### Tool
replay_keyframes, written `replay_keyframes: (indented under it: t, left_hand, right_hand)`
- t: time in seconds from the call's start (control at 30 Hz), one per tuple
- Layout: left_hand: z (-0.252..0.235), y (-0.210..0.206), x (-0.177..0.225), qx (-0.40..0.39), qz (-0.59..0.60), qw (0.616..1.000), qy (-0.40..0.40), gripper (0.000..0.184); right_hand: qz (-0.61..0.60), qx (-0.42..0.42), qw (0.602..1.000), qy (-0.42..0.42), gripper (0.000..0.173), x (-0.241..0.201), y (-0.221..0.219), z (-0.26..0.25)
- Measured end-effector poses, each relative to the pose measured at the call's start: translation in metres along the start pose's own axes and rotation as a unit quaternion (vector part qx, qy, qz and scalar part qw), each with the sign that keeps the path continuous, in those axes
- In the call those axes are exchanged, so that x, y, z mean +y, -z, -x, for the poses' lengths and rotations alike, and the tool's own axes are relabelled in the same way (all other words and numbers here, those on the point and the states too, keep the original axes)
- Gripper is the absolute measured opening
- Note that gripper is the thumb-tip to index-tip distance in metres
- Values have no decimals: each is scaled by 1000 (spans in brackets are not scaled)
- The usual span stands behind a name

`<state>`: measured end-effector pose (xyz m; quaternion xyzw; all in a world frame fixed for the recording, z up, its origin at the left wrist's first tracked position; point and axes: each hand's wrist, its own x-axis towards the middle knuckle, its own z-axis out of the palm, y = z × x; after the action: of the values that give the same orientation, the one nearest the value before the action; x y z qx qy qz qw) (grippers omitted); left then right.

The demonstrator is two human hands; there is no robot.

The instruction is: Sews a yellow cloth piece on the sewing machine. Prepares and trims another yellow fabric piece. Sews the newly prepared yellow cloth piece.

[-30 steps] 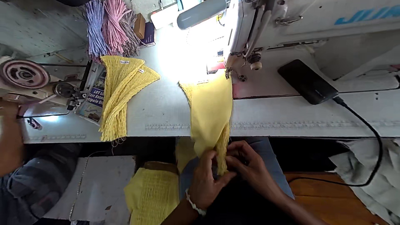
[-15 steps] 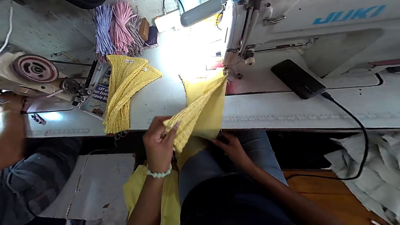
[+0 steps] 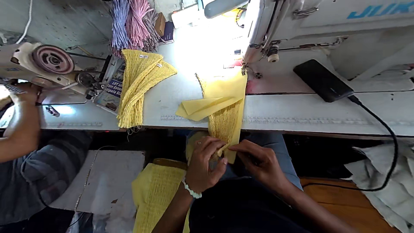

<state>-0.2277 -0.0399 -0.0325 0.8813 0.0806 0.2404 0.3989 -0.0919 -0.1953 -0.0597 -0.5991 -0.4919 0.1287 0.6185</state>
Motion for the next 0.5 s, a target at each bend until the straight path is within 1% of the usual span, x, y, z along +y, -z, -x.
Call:
replay_keyframes:
  t: [0.03, 0.07, 0.13, 0.2, 0.27, 0.33, 0.4, 0.5]
  left_hand:
    - [0, 2, 2, 9, 13, 1000, 22, 45]
    - [-1, 2, 4, 25, 22, 999, 42, 42]
    - [-4, 2, 6, 52, 30, 996, 61, 28]
    - [-6, 6, 9, 69, 35, 995, 68, 19]
    - [-6, 11, 13, 87, 29, 993, 78, 15]
    - [-7, 16, 18, 95, 19, 992, 80, 15]
    - [-7, 16, 22, 93, -6, 994, 65, 13]
    - [-10, 16, 31, 70, -57, 995, 48, 10]
  right_hand:
    - [18, -6, 1000, 20, 28, 0, -2, -3]
    - [47, -9, 998, 43, 27, 0, -3, -6]
    - [119, -2, 988, 98, 21, 1, -6, -11]
    - [174, 8, 974, 144, 16, 1, -5, -14]
    - [208, 18, 963, 168, 12, -3, -4, -17]
    - [239, 7, 956, 172, 11, -9, -3, -21]
    - [259, -43, 951, 165, 12, -16, 1, -31]
    - [234, -159, 947, 152, 13, -18, 9, -50]
